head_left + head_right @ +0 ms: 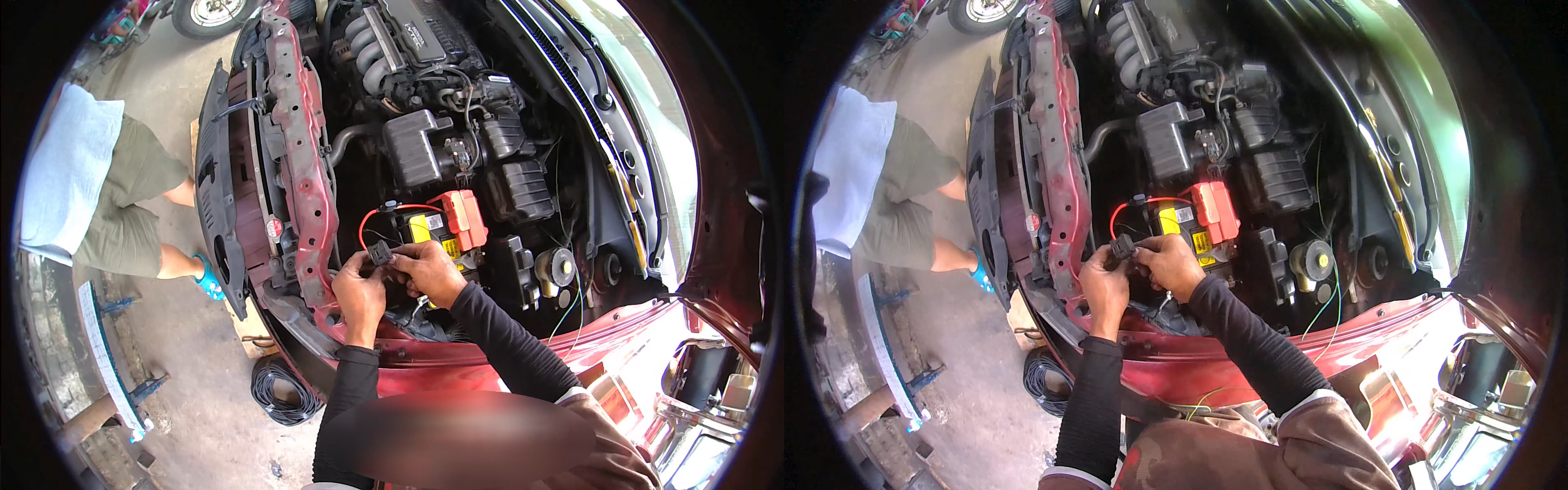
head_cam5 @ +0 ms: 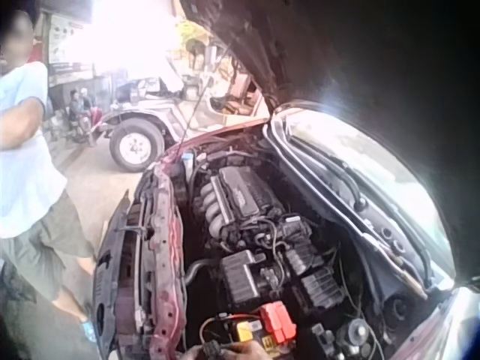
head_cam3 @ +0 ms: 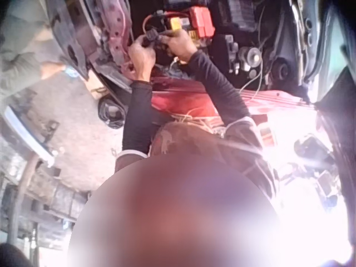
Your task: The person works on a red car's electrical system with the hood open, using pliers and a screwdriver to strip, cut, and connect wires near the battery and fuse box. They then move to the driver's side interior to route and connect wires under the dashboard.
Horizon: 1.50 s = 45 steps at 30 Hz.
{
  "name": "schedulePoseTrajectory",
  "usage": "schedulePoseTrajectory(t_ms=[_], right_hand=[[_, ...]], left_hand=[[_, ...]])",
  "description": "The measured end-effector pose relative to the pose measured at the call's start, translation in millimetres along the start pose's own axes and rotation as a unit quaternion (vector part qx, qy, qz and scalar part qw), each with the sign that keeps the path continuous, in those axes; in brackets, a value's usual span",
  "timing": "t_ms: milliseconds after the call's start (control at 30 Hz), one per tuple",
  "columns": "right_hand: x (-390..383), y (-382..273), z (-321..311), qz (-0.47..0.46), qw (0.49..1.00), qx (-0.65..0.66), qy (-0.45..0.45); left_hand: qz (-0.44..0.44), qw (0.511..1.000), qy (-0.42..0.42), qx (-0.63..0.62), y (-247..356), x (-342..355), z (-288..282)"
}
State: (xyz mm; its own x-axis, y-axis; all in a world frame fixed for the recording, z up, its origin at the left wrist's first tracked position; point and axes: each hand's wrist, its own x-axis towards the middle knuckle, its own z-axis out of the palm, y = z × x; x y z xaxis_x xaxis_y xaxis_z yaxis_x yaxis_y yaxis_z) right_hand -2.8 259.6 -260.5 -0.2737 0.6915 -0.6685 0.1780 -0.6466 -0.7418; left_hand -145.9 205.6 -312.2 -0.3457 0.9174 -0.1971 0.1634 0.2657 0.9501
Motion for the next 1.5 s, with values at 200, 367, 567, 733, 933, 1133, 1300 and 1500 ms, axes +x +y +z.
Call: schedulePoseTrajectory(t_ms=[200, 367, 567, 733, 933, 1133, 1300, 1500], right_hand=[[1, -6, -15, -0.164, 0.955, -0.236, 0.074], [-10, 8, -3, -0.19, 0.938, -0.272, 0.098], [-11, 12, 9, -0.134, 0.974, -0.154, 0.1], [-48, 19, 7, -0.238, 0.877, -0.401, 0.114], [-121, 12, -30, -0.245, 0.852, -0.45, 0.108], [-126, 29, -59, -0.163, 0.876, -0.432, 0.136], [-114, 45, -64, -0.122, 0.788, -0.604, -0.002], [-100, 12, -73, -0.253, 0.846, -0.467, 0.053]], left_hand=[[-0.017, 0.996, -0.041, -0.08, 1, 8, -9], [-0.002, 0.998, -0.05, -0.029, 5, 11, -1], [0.033, 0.999, -0.01, 0.015, 6, 6, 2], [0.055, 0.998, 0.026, 0.023, 1, 2, 2], [0.065, 0.997, 0.027, -0.005, -8, 9, 3], [0.031, 0.997, -0.031, -0.067, -17, 14, 5], [0.047, 0.992, -0.093, -0.068, -19, 11, 3], [0.102, 0.983, -0.153, 0.011, -6, 2, -2]])
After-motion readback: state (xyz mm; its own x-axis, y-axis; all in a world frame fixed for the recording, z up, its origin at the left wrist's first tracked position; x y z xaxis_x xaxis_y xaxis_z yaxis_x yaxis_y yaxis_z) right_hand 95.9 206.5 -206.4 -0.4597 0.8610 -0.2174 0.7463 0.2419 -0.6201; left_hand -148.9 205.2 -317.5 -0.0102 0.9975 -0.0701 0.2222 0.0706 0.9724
